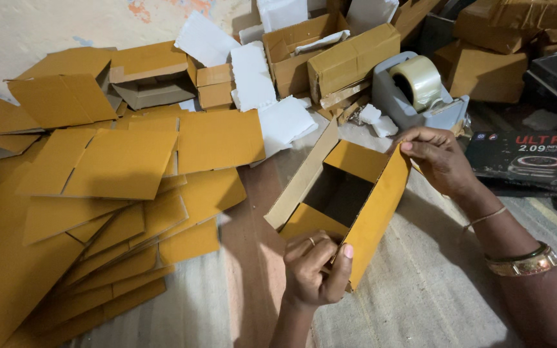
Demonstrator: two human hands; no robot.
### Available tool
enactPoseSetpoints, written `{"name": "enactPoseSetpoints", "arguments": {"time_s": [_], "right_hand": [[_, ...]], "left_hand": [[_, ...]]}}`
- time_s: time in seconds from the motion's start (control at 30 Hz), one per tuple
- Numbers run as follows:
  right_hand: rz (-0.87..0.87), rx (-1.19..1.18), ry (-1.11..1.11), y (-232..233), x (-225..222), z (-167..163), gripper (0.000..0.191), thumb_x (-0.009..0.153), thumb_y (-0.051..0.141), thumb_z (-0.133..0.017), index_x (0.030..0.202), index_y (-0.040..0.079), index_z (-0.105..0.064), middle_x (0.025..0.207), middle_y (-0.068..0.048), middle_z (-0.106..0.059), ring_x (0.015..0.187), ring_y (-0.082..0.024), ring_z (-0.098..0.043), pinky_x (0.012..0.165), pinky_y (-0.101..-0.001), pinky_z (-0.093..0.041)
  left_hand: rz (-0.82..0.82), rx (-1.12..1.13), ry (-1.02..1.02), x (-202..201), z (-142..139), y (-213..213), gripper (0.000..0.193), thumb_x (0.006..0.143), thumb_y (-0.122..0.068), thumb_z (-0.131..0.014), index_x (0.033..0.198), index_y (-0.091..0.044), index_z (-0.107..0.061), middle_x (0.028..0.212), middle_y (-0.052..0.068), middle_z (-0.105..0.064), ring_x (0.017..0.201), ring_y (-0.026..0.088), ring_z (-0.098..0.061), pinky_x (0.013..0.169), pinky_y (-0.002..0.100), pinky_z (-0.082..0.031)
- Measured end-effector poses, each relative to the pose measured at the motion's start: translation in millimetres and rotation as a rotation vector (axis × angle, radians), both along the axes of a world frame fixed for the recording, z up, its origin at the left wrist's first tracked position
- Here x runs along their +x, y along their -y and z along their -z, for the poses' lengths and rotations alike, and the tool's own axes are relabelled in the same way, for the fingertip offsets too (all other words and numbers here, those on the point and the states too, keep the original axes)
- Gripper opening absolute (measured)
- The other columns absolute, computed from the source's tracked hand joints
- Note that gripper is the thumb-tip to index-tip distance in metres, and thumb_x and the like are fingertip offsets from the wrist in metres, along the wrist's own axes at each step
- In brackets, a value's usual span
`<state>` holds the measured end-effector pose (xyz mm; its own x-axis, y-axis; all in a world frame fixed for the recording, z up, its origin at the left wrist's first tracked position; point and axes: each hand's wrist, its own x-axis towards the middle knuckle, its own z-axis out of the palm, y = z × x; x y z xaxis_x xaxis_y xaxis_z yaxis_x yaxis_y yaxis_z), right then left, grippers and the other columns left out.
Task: The person picks flat yellow cardboard mailer boxes one at a time from a pile on a bed, folds the side flaps inward, presses the bottom panels together to form each box, and stacks the finished boxes with the pile.
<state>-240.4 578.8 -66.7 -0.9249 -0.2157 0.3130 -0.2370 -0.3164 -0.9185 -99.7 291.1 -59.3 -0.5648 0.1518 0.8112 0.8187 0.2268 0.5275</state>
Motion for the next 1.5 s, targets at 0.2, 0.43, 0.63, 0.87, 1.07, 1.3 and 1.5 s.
{"name": "enactPoseSetpoints", "arguments": {"time_s": [0.2,0.43,0.63,0.87,1.07,1.3,1.5], "right_hand": [[0.170,0.071,-0.062,7,0,10,0.030,0.111,0.021,-0.064,0.088,0.002,-0.069,0.074,-0.001,-0.059,0.061,-0.007,-0.050,0.053,-0.0244,-0.042],[0.279,0.423,-0.100,30,13,-17,0.013,0.098,0.017,-0.066,0.102,0.006,-0.068,0.094,-0.002,-0.069,0.082,-0.010,-0.064,0.073,-0.0285,-0.057],[0.119,0.437,-0.173,44,25,-44,0.050,0.098,0.013,-0.060,0.146,0.013,-0.046,0.141,-0.005,-0.055,0.126,-0.017,-0.056,0.103,-0.0356,-0.052],[0.075,0.557,-0.328,43,27,-46,0.045,0.104,0.016,-0.051,0.149,0.011,-0.051,0.153,-0.009,-0.052,0.141,-0.021,-0.047,0.112,-0.0379,-0.043],[0.097,0.507,-0.003,43,22,-35,0.040,0.102,0.029,-0.053,0.136,0.012,-0.066,0.134,-0.009,-0.068,0.121,-0.019,-0.063,0.100,-0.0321,-0.052],[0.184,0.546,0.150,42,17,-40,0.031,0.094,0.029,-0.067,0.112,0.006,-0.077,0.121,-0.009,-0.078,0.109,-0.021,-0.072,0.092,-0.0370,-0.060],[0.339,1.106,-0.652,51,41,-68,0.035,0.100,0.033,-0.057,0.121,0.010,-0.074,0.137,-0.010,-0.069,0.140,-0.037,-0.051,0.109,-0.0482,-0.046]], "left_hand": [[-0.023,-0.005,0.016,0,-2,5,0.042,0.097,-0.019,-0.058,0.060,-0.014,-0.039,0.051,-0.003,-0.033,0.047,0.012,-0.034,0.049,0.031,-0.028],[-0.706,-0.086,-0.350,-4,-42,11,0.038,0.086,-0.033,-0.068,0.108,-0.003,-0.059,0.115,0.019,-0.051,0.107,0.025,-0.050,0.094,0.042,-0.044],[-0.261,0.101,0.132,-5,-51,14,0.064,0.084,-0.021,-0.072,0.137,0.002,-0.045,0.134,0.020,-0.048,0.134,0.029,-0.049,0.117,0.045,-0.042],[-0.346,-0.140,-0.067,-9,-28,16,0.011,0.079,-0.015,-0.075,0.085,-0.010,-0.068,0.099,0.004,-0.070,0.120,0.027,-0.059,0.110,0.044,-0.046],[-0.243,-0.057,0.248,-18,-16,19,0.017,0.080,-0.019,-0.078,0.076,-0.011,-0.064,0.107,0.007,-0.063,0.118,0.024,-0.057,0.107,0.044,-0.046],[-0.190,0.031,0.637,-14,-28,28,0.040,0.078,-0.030,-0.087,0.100,-0.006,-0.063,0.121,0.014,-0.053,0.124,0.025,-0.053,0.108,0.046,-0.044],[-0.239,0.002,0.754,-13,-40,25,0.077,0.071,-0.036,-0.090,0.132,-0.005,-0.054,0.128,0.015,-0.053,0.125,0.026,-0.055,0.106,0.041,-0.048]]}}
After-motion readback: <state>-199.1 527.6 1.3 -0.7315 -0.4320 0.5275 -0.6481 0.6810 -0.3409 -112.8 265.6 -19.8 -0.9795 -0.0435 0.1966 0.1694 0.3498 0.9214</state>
